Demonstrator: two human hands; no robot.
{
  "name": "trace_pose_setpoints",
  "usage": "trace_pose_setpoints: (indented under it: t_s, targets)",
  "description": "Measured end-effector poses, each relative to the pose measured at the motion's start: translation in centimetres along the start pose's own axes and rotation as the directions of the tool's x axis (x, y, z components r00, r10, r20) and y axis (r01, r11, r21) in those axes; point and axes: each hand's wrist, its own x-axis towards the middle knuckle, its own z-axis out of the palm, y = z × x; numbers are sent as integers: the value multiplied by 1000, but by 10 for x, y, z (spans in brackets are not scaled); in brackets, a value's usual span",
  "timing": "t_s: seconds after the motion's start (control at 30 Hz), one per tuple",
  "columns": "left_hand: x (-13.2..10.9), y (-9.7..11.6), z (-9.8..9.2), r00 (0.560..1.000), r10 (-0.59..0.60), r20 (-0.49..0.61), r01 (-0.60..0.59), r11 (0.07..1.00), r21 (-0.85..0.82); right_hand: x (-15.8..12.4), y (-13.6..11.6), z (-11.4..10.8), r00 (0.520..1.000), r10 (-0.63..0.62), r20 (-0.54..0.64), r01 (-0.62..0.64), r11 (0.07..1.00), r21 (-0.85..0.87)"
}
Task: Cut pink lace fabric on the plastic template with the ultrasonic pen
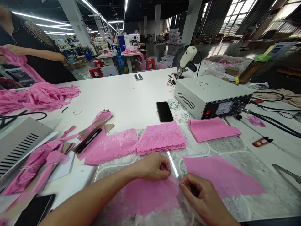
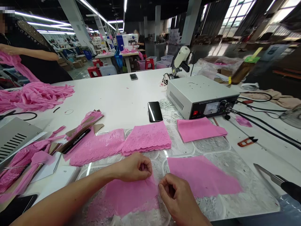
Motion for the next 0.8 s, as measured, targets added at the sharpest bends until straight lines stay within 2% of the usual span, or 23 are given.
trace_pose_setpoints:
  t_s: [0.1, 0.27, 0.5, 0.6, 0.8]
  targets:
    - [0, -1, 1, 1000, 0, -5, 0, 1000, -18, 2, -1, -1, 1000, 7, 9, -7, 1000, -10]
    - [1, -1, 4, 1000, -11, -16, 11, 999, -31, 5, 1, -3, 996, 10, 89, -6, 999, -45]
    - [0, -7, 4, 996, -69, -57, 68, 997, -23, 3, 7, 0, 999, -5, 50, 5, 1000, 2]
    - [1, -7, 4, 995, -72, -63, 71, 997, -17, 3, 3, 3, 1000, 13, -5, -13, 1000, 27]
    - [1, 3, 6, 995, -87, -49, 86, 996, -14, -3, 3, 1, 999, 26, -19, -26, 1000, 7]
